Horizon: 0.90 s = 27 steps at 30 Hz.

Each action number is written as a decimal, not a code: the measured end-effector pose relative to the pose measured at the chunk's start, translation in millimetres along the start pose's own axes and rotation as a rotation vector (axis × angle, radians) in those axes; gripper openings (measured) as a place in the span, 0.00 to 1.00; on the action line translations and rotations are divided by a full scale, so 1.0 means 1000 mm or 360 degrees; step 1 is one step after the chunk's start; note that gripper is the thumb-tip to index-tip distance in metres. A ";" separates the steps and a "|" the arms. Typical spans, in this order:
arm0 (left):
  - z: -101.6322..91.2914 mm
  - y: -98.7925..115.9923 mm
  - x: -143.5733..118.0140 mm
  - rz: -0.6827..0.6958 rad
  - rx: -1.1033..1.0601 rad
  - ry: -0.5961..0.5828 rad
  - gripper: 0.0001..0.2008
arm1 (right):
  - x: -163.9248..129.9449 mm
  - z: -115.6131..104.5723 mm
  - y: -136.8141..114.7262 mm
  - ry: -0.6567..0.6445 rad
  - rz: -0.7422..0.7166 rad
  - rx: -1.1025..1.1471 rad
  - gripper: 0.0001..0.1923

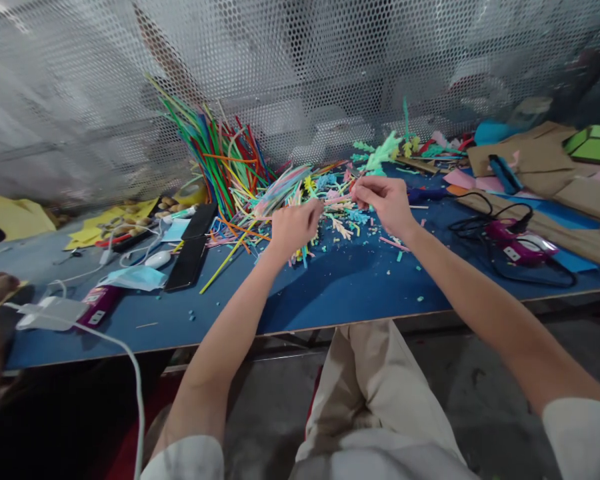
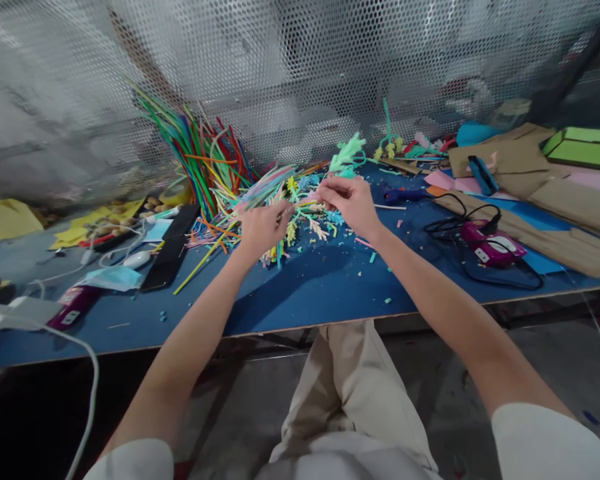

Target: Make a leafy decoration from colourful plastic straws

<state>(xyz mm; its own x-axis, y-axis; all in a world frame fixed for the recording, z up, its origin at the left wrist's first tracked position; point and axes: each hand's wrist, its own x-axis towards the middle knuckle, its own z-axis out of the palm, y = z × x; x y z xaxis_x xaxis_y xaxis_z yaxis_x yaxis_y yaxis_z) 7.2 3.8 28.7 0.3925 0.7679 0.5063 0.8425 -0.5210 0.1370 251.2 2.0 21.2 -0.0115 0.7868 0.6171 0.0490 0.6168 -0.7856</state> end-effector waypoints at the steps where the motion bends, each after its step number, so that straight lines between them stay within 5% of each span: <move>1: -0.001 -0.008 0.004 -0.0036 -0.0146 0.0073 0.21 | -0.001 -0.001 -0.001 -0.0100 0.0003 -0.0052 0.19; 5: -0.008 -0.026 0.012 0.0000 -0.0573 0.0246 0.28 | -0.006 0.000 0.001 -0.0295 -0.0100 -0.0469 0.12; 10: -0.008 0.010 -0.011 0.0203 -0.0462 0.0310 0.23 | -0.007 0.010 0.010 -0.0001 -0.0074 -0.0608 0.13; 14: 0.010 0.044 -0.026 0.0452 -0.0103 -0.0106 0.21 | -0.006 0.013 0.012 0.0213 0.0057 -0.0295 0.14; 18: 0.016 0.032 -0.018 0.0157 0.0023 -0.0376 0.20 | -0.004 0.009 0.007 0.0150 0.0074 -0.0054 0.11; 22: 0.003 -0.008 -0.003 -0.0215 -0.0155 -0.0166 0.18 | -0.005 0.006 0.007 -0.0091 0.0031 -0.0149 0.11; 27: -0.010 -0.006 -0.005 -0.0026 -0.0502 0.0247 0.22 | -0.007 0.009 0.014 -0.0090 -0.0146 -0.0712 0.12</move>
<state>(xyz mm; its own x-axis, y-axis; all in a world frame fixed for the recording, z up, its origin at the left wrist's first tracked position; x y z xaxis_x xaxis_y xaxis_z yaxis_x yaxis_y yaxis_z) -3.9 -0.7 33.9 0.2987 0.7238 0.6220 0.6830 -0.6174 0.3903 242.5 4.8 5.3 -0.0897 0.7371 0.6698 0.4715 0.6238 -0.6233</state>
